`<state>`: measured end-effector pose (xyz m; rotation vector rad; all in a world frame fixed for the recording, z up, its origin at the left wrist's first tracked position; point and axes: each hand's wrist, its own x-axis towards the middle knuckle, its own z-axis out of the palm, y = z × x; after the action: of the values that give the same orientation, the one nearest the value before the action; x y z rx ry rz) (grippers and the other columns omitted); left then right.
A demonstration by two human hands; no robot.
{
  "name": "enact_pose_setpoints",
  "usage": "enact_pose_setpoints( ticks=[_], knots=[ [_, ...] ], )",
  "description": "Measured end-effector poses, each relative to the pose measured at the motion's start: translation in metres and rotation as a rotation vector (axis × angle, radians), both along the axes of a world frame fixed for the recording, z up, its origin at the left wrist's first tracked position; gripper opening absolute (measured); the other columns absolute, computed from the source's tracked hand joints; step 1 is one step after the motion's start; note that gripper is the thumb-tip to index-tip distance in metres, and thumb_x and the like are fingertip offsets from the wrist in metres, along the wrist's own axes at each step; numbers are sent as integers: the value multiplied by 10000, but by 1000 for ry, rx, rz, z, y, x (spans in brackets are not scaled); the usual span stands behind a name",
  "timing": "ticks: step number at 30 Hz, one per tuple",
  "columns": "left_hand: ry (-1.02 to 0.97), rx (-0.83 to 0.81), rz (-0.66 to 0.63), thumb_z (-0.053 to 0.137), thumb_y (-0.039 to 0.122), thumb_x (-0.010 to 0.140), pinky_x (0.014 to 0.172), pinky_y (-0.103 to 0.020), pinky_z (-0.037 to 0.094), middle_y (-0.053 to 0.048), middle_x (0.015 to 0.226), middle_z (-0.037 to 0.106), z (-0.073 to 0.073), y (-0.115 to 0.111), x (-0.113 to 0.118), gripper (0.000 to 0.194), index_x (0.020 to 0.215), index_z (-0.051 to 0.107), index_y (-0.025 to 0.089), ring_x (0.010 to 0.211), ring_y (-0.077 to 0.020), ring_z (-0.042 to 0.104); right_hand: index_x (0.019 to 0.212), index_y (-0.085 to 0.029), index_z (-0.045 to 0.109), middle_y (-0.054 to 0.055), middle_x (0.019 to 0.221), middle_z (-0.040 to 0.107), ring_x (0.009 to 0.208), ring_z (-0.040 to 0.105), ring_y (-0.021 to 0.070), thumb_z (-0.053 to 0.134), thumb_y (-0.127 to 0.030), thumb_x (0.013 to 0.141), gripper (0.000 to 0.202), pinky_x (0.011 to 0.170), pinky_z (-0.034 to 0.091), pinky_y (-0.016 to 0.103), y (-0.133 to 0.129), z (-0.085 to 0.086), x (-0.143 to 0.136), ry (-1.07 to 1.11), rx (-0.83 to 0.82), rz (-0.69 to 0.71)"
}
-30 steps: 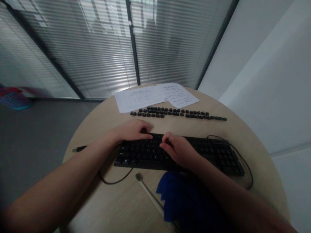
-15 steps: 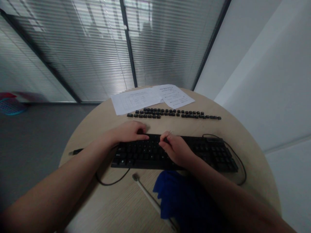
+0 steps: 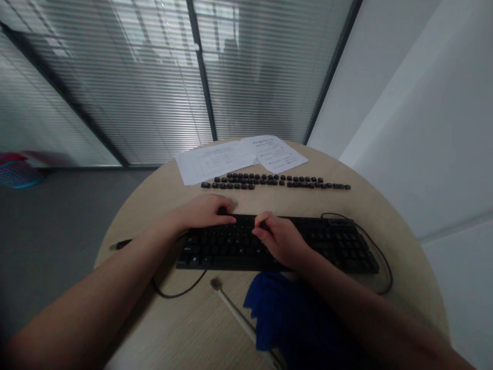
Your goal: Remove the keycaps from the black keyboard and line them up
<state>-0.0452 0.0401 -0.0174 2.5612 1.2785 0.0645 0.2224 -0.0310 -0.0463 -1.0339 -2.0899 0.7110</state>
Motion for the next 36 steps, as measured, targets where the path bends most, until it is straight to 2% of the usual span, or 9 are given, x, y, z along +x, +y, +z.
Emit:
enact_pose_setpoints(
  ticks=[8, 14, 25, 27, 32, 36],
  knots=[
    [21, 1, -31, 501, 682, 925, 689, -358, 419, -96, 891, 727, 5, -4, 3, 515, 863, 694, 209, 788, -240, 620, 890, -257, 553, -30, 630, 579, 561, 580, 168, 547, -325, 960, 97, 620, 421, 293, -2, 0, 1, -6, 14, -15],
    [72, 19, -37, 637, 728, 810, 699, -369, 418, -110, 939, 723, 13, -13, 10, 544, 945, 703, 205, 830, -273, 622, 913, -252, 570, -28, 634, 594, 565, 592, 173, 556, -327, 959, 90, 623, 423, 295, -1, -4, 2, -28, 19, -16],
    [77, -40, 38, 665, 744, 754, 713, -362, 427, -113, 962, 734, 11, -11, 11, 580, 981, 718, 214, 833, -269, 625, 902, -236, 579, -23, 637, 625, 536, 606, 160, 556, -304, 971, 99, 592, 435, 284, -3, -2, 2, -20, 60, -15],
    [75, -45, 44, 666, 742, 748, 702, -359, 419, -118, 960, 737, 12, -11, 12, 589, 983, 722, 204, 829, -268, 626, 902, -236, 574, -30, 640, 627, 519, 599, 146, 567, -301, 971, 95, 578, 439, 273, -2, -5, 1, 23, 51, -10],
    [62, -59, 61, 686, 731, 728, 697, -361, 419, -137, 993, 742, 13, -12, 13, 605, 992, 741, 190, 843, -278, 627, 941, -249, 511, -44, 698, 623, 461, 567, 105, 469, -373, 1058, 176, 481, 421, 226, 2, -15, 0, 348, -54, -98],
    [26, -28, 61, 703, 712, 738, 694, -359, 420, -129, 949, 736, 9, -14, 10, 576, 964, 742, 184, 823, -273, 622, 948, -244, 545, -48, 664, 605, 467, 574, 101, 511, -369, 1057, 169, 482, 430, 216, 3, -21, 0, 323, -40, -28]
  ],
)
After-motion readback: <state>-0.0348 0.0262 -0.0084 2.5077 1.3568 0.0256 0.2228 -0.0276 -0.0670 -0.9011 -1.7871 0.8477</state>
